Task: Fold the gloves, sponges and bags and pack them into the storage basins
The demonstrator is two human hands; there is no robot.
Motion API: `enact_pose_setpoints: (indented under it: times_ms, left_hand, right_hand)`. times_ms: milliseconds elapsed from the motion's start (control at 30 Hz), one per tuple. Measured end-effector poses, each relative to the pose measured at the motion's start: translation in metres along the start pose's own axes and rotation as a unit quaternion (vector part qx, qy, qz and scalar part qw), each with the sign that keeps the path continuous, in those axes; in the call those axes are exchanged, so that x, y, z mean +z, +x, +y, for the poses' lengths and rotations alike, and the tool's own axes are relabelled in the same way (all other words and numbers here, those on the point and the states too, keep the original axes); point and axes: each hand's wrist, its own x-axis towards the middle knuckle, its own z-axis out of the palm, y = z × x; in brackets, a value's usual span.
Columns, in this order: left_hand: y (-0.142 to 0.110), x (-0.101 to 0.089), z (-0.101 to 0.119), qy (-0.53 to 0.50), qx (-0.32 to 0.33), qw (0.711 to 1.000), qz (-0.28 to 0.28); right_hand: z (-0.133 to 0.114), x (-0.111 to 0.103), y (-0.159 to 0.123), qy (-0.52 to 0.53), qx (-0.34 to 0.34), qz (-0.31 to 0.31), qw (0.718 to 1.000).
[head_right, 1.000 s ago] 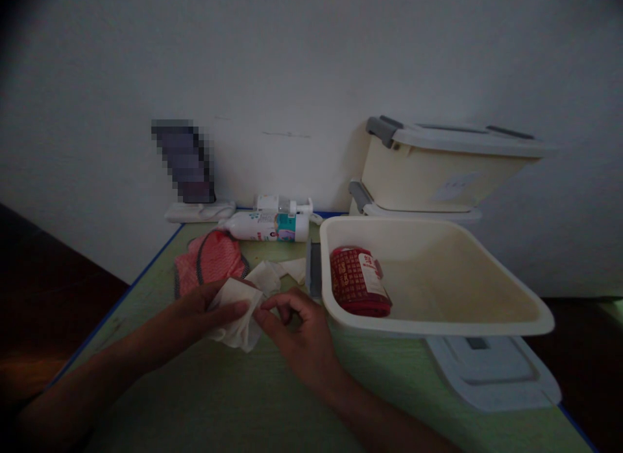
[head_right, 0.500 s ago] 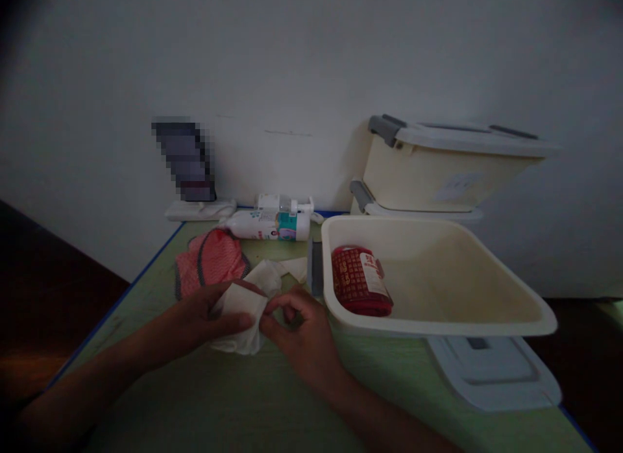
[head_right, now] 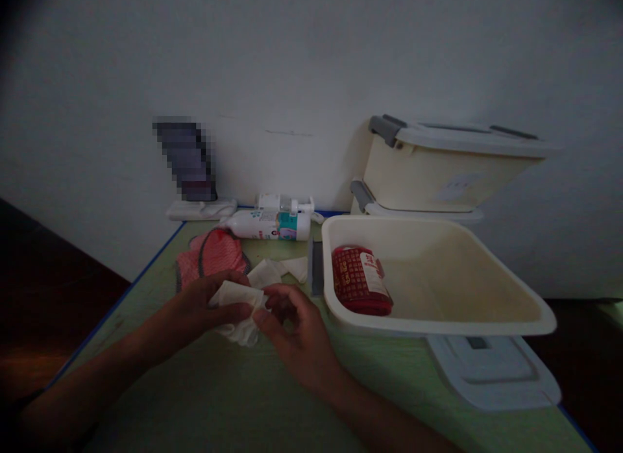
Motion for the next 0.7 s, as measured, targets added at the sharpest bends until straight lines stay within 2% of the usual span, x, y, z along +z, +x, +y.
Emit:
enact_pose_setpoints:
  times_ms: [200,367,433,567,700]
  left_hand:
    - [0.0002,0.0020,-0.0049,-0.003,-0.023,0.999,-0.037]
    - [-0.0026,-0.0020,-0.0013,0.099,-0.048,0.992,-0.060]
    - [-0.0032,-0.0023,-0.0021,0.106,-0.051,0.991,-0.068]
    - [-0.0022,-0.0012,-0.0049,0.026,-0.051,0.994,-0.095]
    - [0.0003,-0.0012,-0.0019,-0.055,-0.054,0.992,-0.101]
  right_hand:
    - [-0.0010,-0.0011,0.0017,-0.040,0.014,-0.009,0.999]
    - [-0.0023,-0.0003,0.0025,0.020,0.053,0.023,0.998]
    - [-0.0020,-0.0002,0.0033,0.046,0.064,0.038,0.996]
    - [0.0002,-0.0005,0.0050,0.101,0.085,0.033,0.991]
    - [0.0003,-0.0005,0.0057,0.153,0.078,-0.023,0.985]
